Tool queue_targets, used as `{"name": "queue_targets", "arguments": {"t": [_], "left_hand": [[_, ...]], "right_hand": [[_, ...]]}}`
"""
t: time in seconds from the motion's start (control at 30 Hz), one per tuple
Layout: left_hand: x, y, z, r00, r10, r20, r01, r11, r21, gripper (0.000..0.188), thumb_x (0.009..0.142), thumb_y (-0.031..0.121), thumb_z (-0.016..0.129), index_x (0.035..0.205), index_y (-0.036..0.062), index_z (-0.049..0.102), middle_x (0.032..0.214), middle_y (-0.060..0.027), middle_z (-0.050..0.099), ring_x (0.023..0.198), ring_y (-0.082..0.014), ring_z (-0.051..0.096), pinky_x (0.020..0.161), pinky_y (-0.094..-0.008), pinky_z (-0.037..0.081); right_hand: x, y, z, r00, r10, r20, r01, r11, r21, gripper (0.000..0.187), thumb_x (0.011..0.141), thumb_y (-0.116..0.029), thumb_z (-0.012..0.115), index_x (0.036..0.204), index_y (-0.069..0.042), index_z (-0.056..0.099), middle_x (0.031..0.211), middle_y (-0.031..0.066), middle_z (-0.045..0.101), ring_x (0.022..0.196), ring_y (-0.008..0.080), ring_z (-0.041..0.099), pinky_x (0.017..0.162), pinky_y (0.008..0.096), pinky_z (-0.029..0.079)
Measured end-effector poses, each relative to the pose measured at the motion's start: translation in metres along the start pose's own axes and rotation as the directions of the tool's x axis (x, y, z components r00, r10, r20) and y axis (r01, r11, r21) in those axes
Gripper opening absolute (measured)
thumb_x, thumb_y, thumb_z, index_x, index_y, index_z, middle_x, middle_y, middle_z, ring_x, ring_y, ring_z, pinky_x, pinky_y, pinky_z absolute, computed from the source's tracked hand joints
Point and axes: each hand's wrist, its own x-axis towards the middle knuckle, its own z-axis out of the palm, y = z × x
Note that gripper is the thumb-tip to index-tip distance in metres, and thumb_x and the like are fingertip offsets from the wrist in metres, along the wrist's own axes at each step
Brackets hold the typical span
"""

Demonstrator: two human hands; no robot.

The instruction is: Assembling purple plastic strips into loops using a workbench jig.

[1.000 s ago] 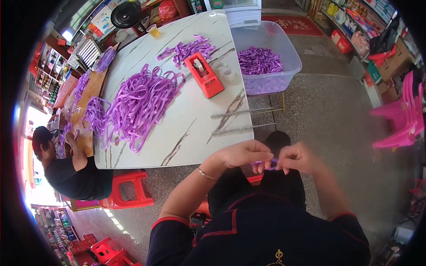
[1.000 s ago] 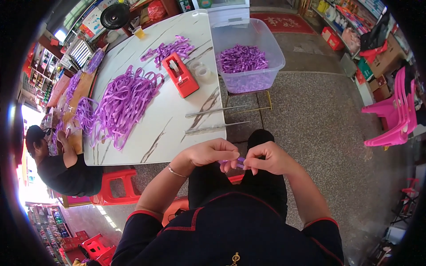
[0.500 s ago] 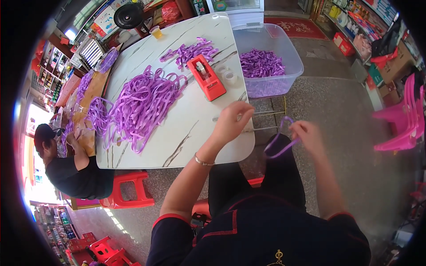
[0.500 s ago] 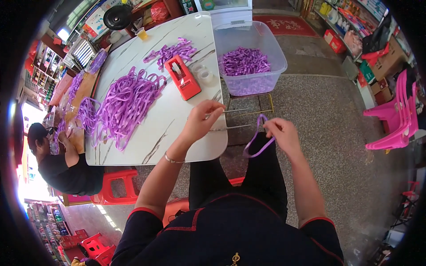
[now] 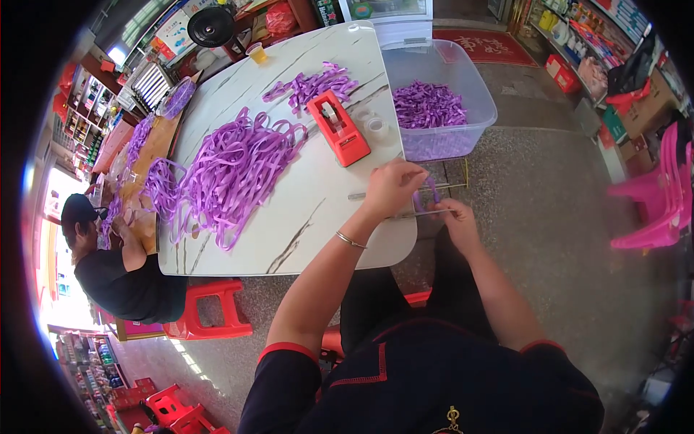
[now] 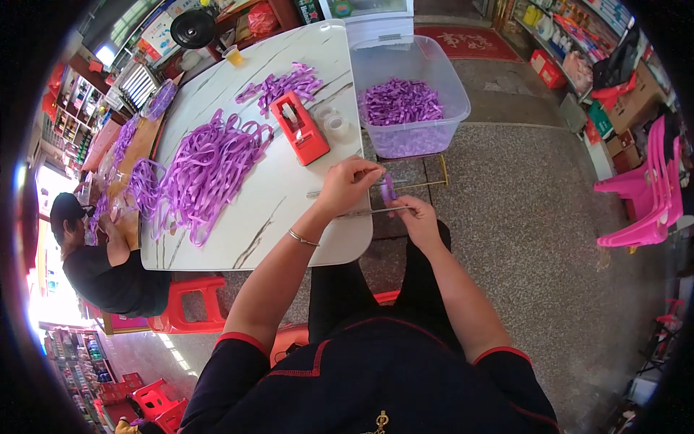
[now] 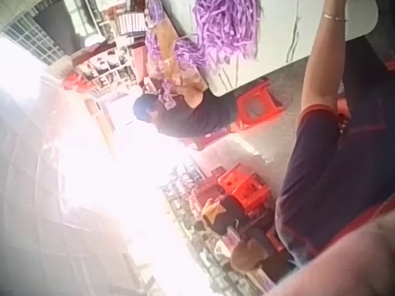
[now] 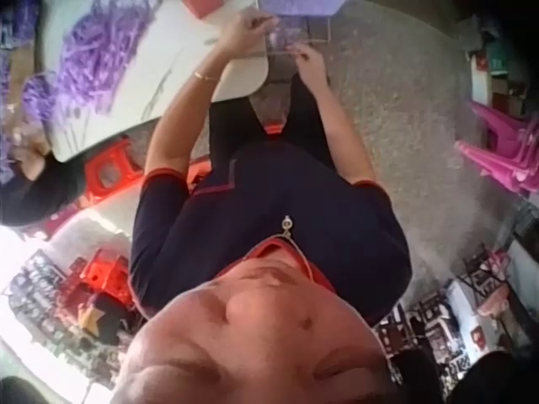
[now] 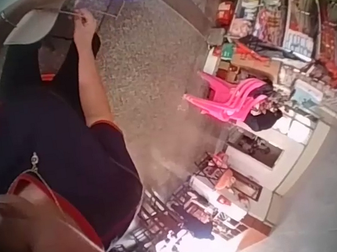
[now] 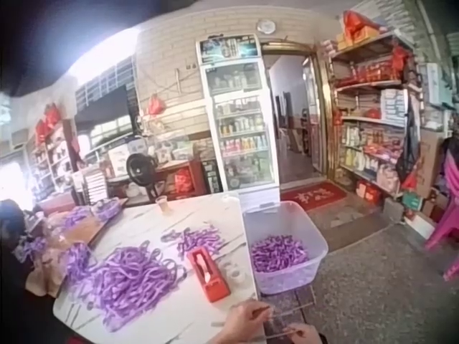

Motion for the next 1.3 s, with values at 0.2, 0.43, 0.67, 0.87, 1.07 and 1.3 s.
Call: {"name": "queue_targets", "arguments": {"t": [0.2, 0.43, 0.67, 0.87, 1.07, 1.3], "left_hand": [[0.001, -0.007, 0.002, 0.999, 0.052, 0.003, -0.052, 0.987, 0.155, 0.016, 0.077, 0.023, 0.065, 0.082, 0.0077, 0.069, 0.072, -0.0046, 0.059, 0.06, -0.015, 0.056, 0.056, -0.0284, 0.043], [0.001, -0.008, 0.005, 0.999, 0.042, -0.026, -0.038, 0.988, 0.152, 0.019, 0.075, 0.029, 0.067, 0.079, 0.01, 0.069, 0.072, -0.0036, 0.058, 0.064, -0.0166, 0.058, 0.064, -0.032, 0.042], [0.002, -0.004, 0.002, 0.998, 0.048, 0.041, -0.057, 0.965, 0.256, 0.02, 0.073, 0.032, 0.067, 0.077, 0.012, 0.069, 0.072, -0.0024, 0.057, 0.066, -0.0181, 0.057, 0.067, -0.0338, 0.039], [0.005, 0.002, 0.003, 0.995, -0.045, 0.092, 0.014, 0.949, 0.315, 0.023, 0.07, 0.037, 0.069, 0.074, 0.0149, 0.07, 0.075, -0.0023, 0.057, 0.072, -0.0207, 0.057, 0.072, -0.038, 0.036], [0.006, 0.003, 0.004, 0.992, -0.067, 0.111, 0.024, 0.936, 0.351, 0.023, 0.07, 0.039, 0.069, 0.073, 0.0159, 0.07, 0.077, -0.0019, 0.058, 0.076, -0.0214, 0.057, 0.072, -0.0398, 0.035], [0.007, -0.004, 0.008, 0.992, -0.045, 0.114, 0.002, 0.937, 0.349, 0.022, 0.071, 0.038, 0.067, 0.076, 0.0167, 0.071, 0.08, -0.0018, 0.06, 0.079, -0.0211, 0.057, 0.072, -0.0399, 0.036]], "right_hand": [[-0.002, -0.009, 0.01, 1.0, 0.029, 0.006, -0.029, 1.0, 0.001, 0.015, 0.087, -0.007, 0.053, 0.092, 0.002, 0.063, 0.085, 0.0043, 0.062, 0.072, 0.01, 0.057, 0.068, 0.0231, 0.046], [-0.005, -0.005, 0.014, 0.996, 0.023, -0.085, -0.028, 0.998, -0.056, 0.016, 0.087, -0.01, 0.054, 0.091, 0.002, 0.064, 0.08, 0.0026, 0.061, 0.068, 0.0083, 0.056, 0.064, 0.0211, 0.044], [-0.003, -0.001, 0.016, 0.991, 0.073, -0.112, -0.085, 0.99, -0.113, 0.016, 0.086, -0.012, 0.055, 0.092, 0.0, 0.065, 0.072, 0.0025, 0.063, 0.063, 0.0058, 0.056, 0.055, 0.0204, 0.042], [-0.013, -0.018, 0.025, 0.985, 0.053, -0.164, -0.098, 0.953, -0.286, 0.019, 0.085, -0.016, 0.057, 0.093, -0.001, 0.065, 0.071, 0.0043, 0.066, 0.062, 0.0057, 0.057, 0.055, 0.0195, 0.041], [-0.069, -0.046, 0.034, 0.989, 0.113, -0.094, -0.137, 0.942, -0.307, 0.02, 0.085, -0.017, 0.058, 0.09, 0.001, 0.065, 0.073, 0.0059, 0.067, 0.065, 0.0049, 0.057, 0.057, 0.0189, 0.041], [-0.144, -0.084, 0.028, 0.99, 0.134, 0.049, -0.099, 0.891, -0.443, 0.015, 0.083, -0.014, 0.058, 0.086, -0.002, 0.067, 0.077, 0.0061, 0.067, 0.071, 0.0134, 0.06, 0.071, 0.0258, 0.043]]}}
